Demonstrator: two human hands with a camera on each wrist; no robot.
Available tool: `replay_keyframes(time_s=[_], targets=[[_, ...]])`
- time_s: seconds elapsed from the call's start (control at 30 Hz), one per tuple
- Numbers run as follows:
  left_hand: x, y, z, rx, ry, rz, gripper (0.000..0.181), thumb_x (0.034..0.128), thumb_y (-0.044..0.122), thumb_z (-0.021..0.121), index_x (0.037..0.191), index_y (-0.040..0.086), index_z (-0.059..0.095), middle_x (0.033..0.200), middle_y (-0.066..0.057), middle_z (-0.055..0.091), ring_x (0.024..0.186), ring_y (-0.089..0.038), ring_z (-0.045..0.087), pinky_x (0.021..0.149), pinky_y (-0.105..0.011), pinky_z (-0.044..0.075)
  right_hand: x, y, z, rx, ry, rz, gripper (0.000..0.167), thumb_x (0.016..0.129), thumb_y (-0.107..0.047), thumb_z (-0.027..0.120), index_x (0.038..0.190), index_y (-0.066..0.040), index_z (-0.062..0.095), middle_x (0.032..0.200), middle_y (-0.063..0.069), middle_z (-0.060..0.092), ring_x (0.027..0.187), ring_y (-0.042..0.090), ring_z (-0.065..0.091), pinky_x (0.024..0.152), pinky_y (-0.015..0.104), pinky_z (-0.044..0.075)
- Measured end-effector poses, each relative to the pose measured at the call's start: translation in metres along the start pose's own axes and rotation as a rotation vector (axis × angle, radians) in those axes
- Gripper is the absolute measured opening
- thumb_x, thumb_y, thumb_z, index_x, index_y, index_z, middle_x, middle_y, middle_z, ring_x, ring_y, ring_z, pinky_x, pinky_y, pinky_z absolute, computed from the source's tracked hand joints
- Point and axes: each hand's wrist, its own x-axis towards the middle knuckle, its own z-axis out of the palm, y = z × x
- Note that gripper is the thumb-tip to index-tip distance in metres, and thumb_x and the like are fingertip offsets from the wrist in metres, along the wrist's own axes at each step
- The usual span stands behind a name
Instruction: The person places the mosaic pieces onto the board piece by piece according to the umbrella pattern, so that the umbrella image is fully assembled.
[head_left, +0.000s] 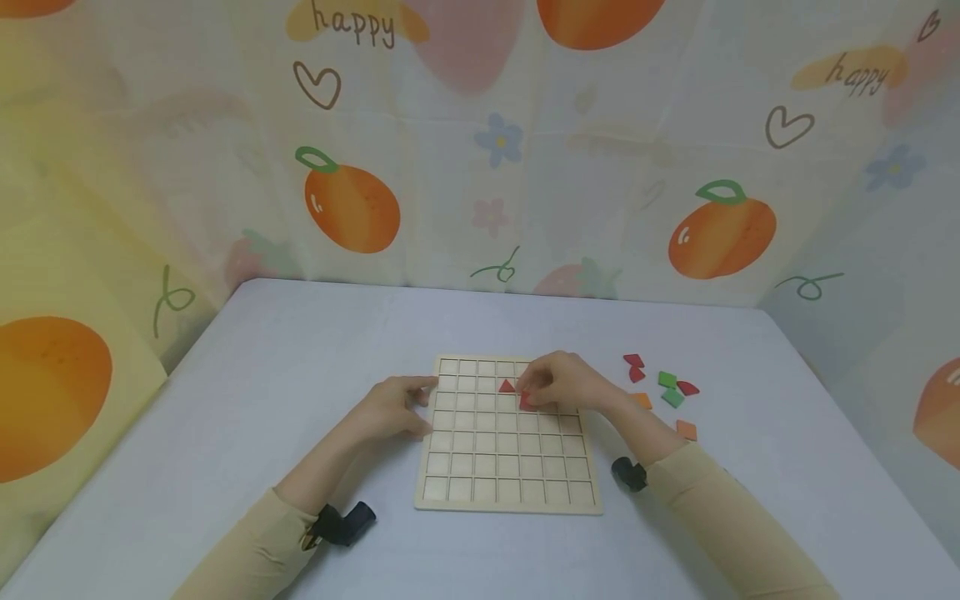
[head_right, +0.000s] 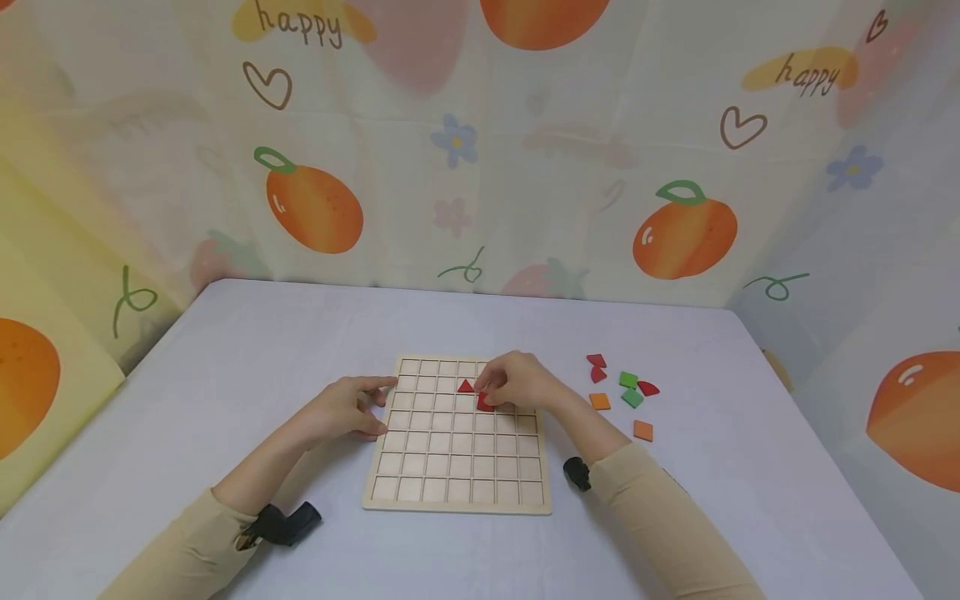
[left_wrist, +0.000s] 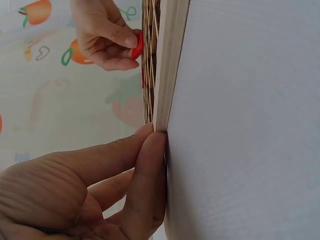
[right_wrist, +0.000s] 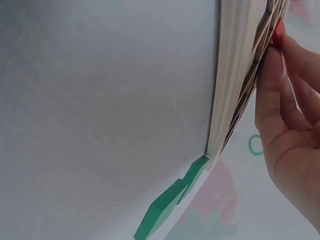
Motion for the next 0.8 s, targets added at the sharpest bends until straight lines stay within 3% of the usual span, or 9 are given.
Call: replay_keyframes(time_s=[0.8], targets=[[0.0018, -0.0017, 0.0008, -0.017, -0.010, -0.008, 0.079, 0.0711, -0.002, 0.077, 0.145, 0.004, 0.049, 0.111, -0.012, 0.061, 0.063, -0.011, 0.054, 0.061, -0.024, 0.049, -0.0019, -0.0014, -0.0006, -0.023, 0.009, -0.024, 0.016, 0.085, -0.012, 0.074, 0.101, -0.015, 0.078, 0.094, -0.001, 0.077, 0.084, 0.009, 0.064, 0.079, 0.026, 0.053]])
